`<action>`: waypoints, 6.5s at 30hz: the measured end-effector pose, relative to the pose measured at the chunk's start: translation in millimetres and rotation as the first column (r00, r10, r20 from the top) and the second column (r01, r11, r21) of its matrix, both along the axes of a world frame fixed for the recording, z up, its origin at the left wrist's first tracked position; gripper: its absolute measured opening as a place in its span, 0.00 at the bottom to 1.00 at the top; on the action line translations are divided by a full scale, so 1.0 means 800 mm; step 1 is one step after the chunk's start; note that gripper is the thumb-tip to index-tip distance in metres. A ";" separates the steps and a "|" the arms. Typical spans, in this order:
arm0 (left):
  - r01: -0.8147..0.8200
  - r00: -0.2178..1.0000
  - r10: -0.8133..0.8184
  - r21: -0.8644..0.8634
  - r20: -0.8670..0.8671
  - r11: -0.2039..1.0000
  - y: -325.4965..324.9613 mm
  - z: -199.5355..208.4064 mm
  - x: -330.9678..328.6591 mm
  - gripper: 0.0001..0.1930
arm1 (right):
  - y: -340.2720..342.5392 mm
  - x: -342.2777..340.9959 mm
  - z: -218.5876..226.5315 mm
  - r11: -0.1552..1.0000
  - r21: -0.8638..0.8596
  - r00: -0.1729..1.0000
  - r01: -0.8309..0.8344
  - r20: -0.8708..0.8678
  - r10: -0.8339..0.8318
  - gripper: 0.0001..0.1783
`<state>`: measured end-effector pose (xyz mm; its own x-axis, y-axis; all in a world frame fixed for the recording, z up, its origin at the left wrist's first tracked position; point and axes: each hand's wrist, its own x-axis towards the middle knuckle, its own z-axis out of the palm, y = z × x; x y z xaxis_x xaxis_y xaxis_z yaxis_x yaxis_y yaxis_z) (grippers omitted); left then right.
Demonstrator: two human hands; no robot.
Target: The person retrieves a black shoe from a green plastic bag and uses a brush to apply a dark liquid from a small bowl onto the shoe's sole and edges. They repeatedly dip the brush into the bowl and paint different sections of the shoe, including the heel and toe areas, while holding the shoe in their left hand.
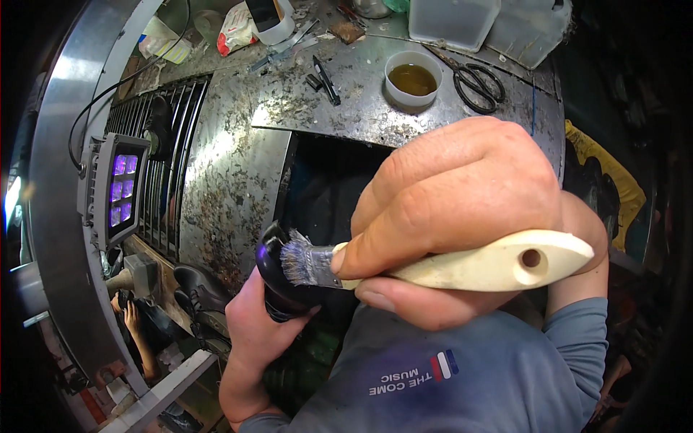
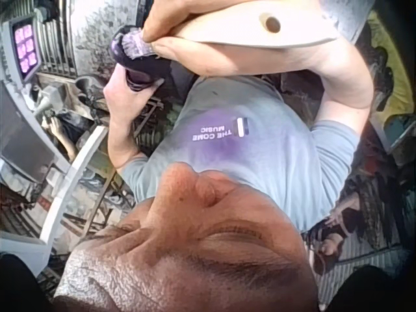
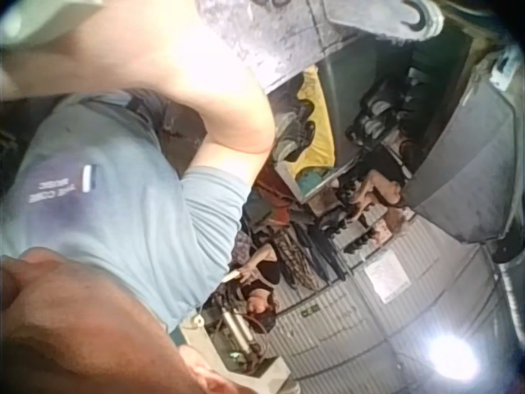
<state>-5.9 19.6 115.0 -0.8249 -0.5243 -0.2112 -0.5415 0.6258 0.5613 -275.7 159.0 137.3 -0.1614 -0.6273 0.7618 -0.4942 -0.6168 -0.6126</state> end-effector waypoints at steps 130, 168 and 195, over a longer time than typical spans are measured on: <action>-0.204 0.841 0.539 0.891 -0.053 0.406 0.027 -0.028 0.028 0.39 | -0.027 0.018 -0.030 0.817 0.464 0.897 -0.341 -0.100 0.431 0.07; 0.098 0.602 0.798 0.990 0.019 -0.098 0.053 -0.125 0.036 0.36 | -0.003 0.007 -0.010 0.938 0.258 0.951 -0.230 -0.145 0.273 0.14; 0.453 0.667 0.681 0.561 0.302 -0.693 0.086 -0.176 0.034 0.48 | 0.018 -0.180 -0.115 0.485 0.413 0.630 0.770 -0.610 -0.480 0.12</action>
<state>21.4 88.3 -26.1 -0.9129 -0.1484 -0.3802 0.2540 -0.9357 -0.2448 -420.0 173.8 45.0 -0.5106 -0.7836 0.3539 -0.8464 0.3855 -0.3675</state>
